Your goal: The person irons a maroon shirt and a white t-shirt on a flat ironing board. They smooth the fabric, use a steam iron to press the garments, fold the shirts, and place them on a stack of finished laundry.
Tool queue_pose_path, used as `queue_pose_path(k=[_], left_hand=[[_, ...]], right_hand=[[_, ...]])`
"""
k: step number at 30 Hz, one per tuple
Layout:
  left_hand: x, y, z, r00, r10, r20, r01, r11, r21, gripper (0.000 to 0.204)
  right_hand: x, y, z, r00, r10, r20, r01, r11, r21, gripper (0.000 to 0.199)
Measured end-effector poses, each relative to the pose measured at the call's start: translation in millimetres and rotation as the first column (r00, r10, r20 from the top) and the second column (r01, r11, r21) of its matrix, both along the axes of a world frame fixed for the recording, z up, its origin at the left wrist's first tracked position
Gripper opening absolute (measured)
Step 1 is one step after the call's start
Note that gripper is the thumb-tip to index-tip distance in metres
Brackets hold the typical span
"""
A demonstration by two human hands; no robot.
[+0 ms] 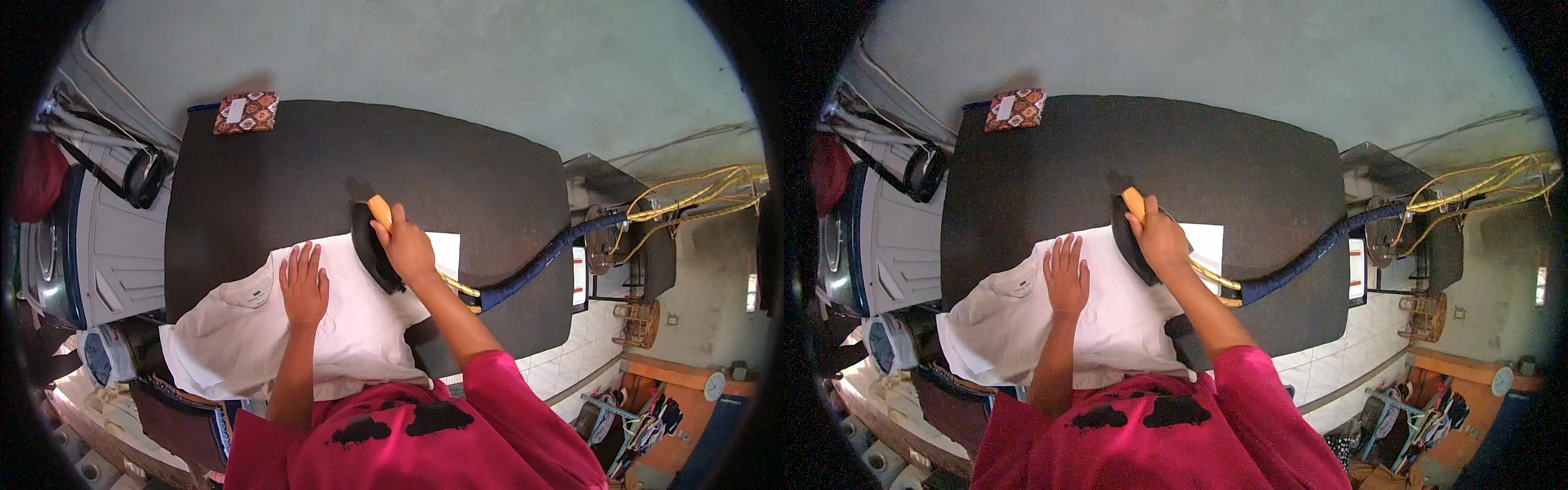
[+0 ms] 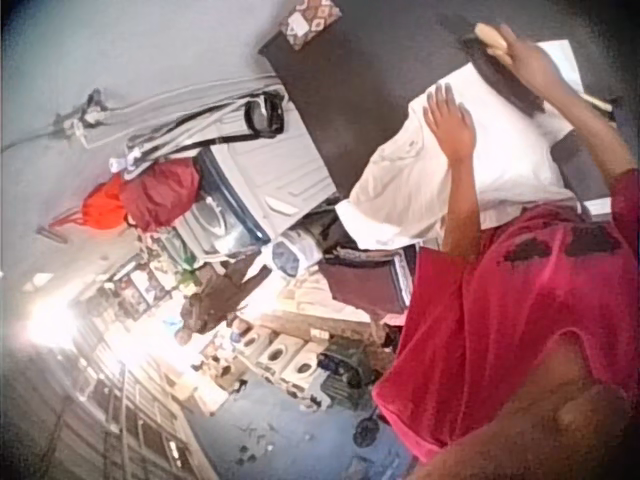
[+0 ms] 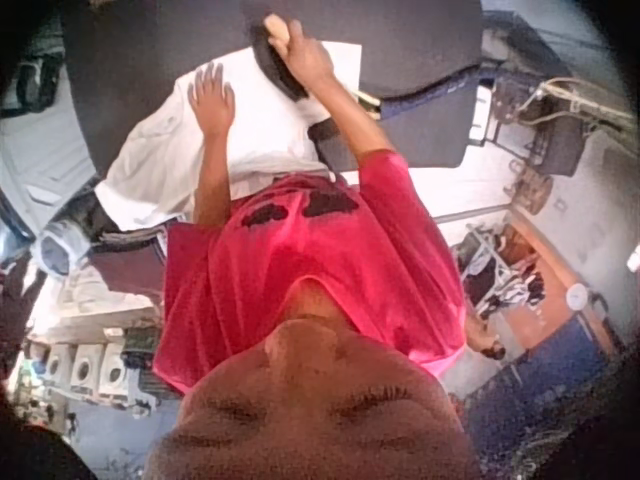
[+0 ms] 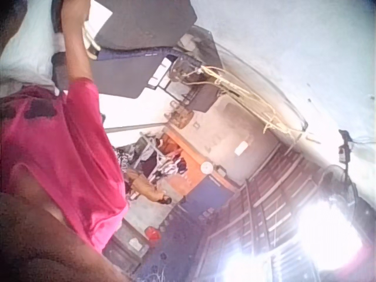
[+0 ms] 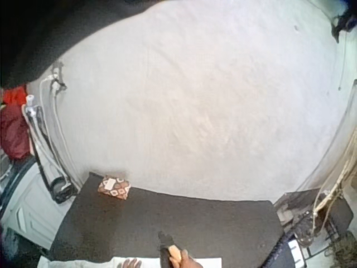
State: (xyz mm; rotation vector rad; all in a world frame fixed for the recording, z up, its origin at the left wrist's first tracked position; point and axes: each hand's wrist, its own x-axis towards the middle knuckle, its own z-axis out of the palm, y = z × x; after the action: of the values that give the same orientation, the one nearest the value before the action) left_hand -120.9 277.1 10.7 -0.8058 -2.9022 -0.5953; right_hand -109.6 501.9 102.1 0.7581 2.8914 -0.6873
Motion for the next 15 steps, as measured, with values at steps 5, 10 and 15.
queue_pose_path(k=[5,10,15], left_hand=[[0,-1,0,1.0,0.023,0.019,-0.024,0.999,0.021,0.048],[2,-3,-1,0.998,0.043,0.044,-0.043,0.999,-0.005,0.049],[2,-6,0,0.997,0.027,0.066,-0.029,0.999,0.031,0.052]], right_hand=[[101,-5,19,0.991,0.131,0.02,-0.131,0.991,0.0,0.042],[120,16,17,0.983,-0.093,0.16,0.082,0.994,0.075,0.043],[73,-11,17,0.992,0.069,0.108,-0.074,0.996,0.042,0.043]])
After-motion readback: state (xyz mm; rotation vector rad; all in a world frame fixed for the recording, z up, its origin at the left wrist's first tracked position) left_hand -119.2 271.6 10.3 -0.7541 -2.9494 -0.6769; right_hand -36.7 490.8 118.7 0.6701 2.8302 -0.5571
